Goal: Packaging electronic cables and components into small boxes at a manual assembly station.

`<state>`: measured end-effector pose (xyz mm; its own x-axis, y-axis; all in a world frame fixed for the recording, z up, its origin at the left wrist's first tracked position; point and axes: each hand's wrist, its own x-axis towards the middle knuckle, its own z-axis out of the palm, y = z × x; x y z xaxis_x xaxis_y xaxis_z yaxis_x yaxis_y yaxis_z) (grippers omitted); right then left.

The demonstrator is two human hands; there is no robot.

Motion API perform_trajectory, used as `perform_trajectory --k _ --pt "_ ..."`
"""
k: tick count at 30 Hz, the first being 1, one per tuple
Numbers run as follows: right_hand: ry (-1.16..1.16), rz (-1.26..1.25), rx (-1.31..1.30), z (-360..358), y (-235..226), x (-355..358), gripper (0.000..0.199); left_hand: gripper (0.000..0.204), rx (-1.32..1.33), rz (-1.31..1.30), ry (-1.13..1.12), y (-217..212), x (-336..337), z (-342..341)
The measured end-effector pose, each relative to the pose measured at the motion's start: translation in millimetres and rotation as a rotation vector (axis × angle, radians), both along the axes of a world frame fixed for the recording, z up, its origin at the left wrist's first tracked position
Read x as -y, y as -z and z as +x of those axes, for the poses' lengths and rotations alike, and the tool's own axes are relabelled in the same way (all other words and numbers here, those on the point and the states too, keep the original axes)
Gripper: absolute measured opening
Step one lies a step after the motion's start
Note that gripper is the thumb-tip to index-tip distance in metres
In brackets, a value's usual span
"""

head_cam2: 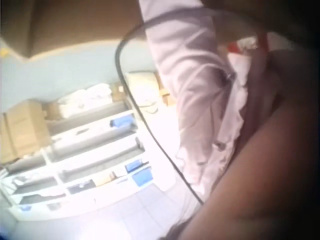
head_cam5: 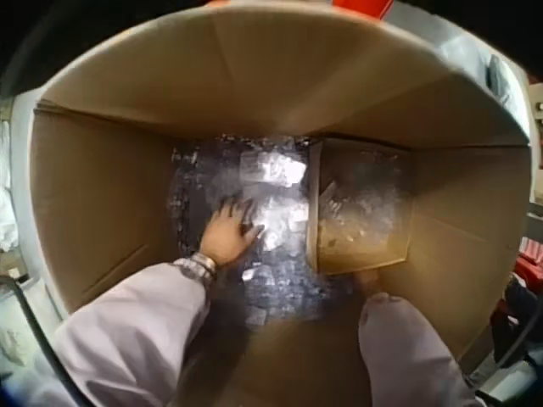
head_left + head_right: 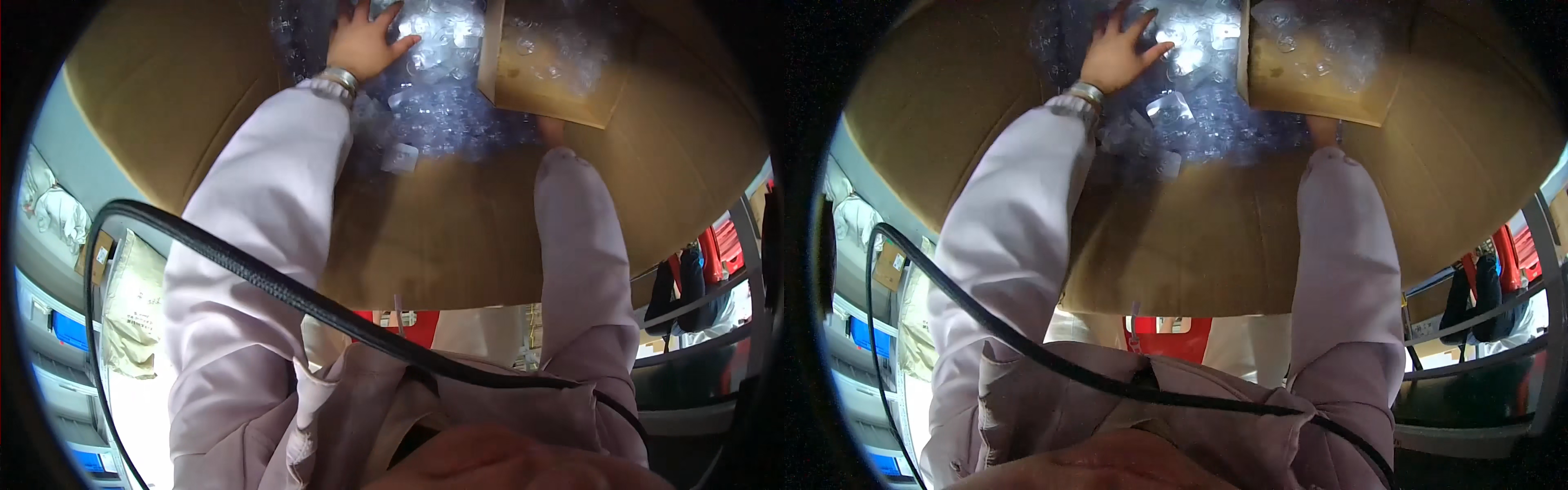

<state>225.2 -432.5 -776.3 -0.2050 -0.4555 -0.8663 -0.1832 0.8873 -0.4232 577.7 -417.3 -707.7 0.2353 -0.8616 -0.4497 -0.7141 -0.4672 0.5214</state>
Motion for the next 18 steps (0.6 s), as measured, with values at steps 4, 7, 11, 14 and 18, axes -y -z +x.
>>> perform_trajectory --k 4,7,11,14,18 --pt "-0.085 0.056 0.064 -13 31 -11 0.045 0.085 0.242 0.137 0.156 -25 33 -9" --pt "-0.159 0.120 0.130 -6 36 -26 0.045 0.070 0.113 0.002 0.052 -35 25 -9" --pt "-0.275 0.197 0.211 -9 25 -33 0.045 0.073 0.445 0.152 0.129 -5 -36 -29" --pt "-0.340 0.218 0.267 -7 19 -28 0.045 0.076 0.021 0.474 -0.022 -5 -52 -24" --pt "-0.414 0.229 0.315 -1 3 -17 0.045 0.087 -0.622 0.810 -0.356 6 -73 -18"
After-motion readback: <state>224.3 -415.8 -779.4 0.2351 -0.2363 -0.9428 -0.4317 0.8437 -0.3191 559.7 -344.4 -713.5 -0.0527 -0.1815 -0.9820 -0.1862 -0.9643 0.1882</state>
